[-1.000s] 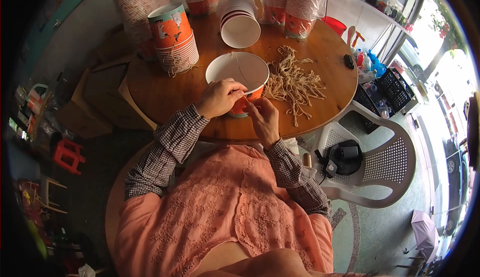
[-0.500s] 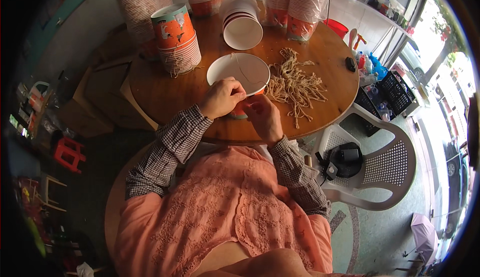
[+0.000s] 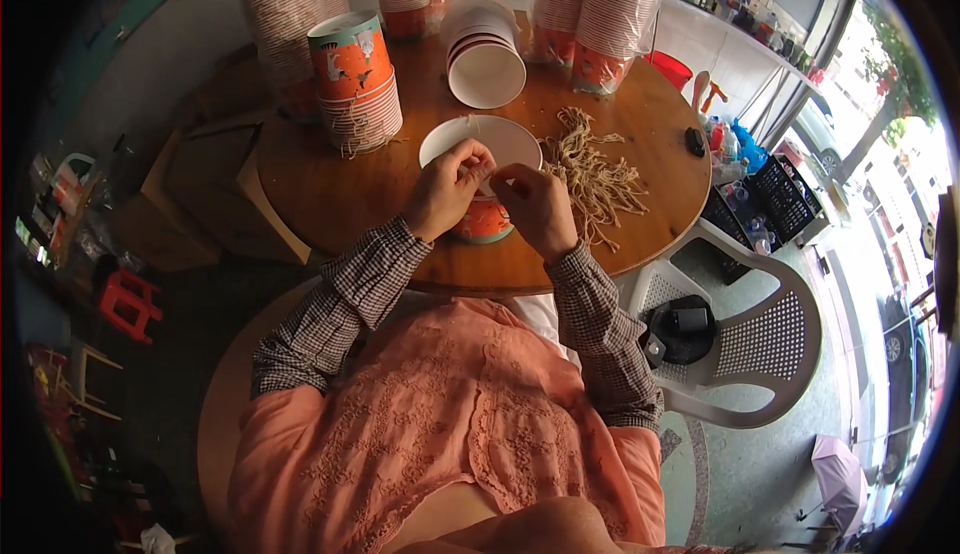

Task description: The recorder is manually threading and tying thin strings onto pre-punched decorative paper cups to create handles.

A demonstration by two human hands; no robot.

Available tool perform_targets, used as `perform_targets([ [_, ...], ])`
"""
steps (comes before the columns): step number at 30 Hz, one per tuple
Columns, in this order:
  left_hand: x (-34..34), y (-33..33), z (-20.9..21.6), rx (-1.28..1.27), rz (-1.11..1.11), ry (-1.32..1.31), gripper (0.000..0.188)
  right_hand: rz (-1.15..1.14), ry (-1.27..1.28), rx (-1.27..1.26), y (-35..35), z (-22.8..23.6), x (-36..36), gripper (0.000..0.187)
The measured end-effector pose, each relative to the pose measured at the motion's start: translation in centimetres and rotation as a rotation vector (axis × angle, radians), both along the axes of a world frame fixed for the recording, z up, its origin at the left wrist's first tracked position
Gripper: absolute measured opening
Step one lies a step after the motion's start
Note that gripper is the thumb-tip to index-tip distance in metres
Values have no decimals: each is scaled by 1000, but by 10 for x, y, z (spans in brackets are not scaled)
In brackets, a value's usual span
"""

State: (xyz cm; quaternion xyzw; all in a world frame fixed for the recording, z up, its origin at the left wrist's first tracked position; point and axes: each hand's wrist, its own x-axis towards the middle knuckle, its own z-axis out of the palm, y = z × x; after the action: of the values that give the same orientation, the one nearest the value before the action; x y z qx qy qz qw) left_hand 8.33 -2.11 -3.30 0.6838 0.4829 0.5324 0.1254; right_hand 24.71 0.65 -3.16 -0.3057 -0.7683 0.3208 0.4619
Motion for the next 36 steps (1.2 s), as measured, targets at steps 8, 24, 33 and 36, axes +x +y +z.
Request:
perform_targets([
  [8, 5, -3, -6, -130, -132, -155, 17, 45, 129, -152, 7, -6, -1, 11],
  [24, -4, 2, -8, -174, -136, -81, 16, 144, 94, 344, 13, 21, 0, 15],
  [33, 6, -1, 4, -353, -186, -104, 17, 144, 211, 8, 22, 25, 21, 16],
  [36, 7, 1, 6, -333, -218, -94, 16, 40, 73, 283, 17, -2, 45, 32],
])
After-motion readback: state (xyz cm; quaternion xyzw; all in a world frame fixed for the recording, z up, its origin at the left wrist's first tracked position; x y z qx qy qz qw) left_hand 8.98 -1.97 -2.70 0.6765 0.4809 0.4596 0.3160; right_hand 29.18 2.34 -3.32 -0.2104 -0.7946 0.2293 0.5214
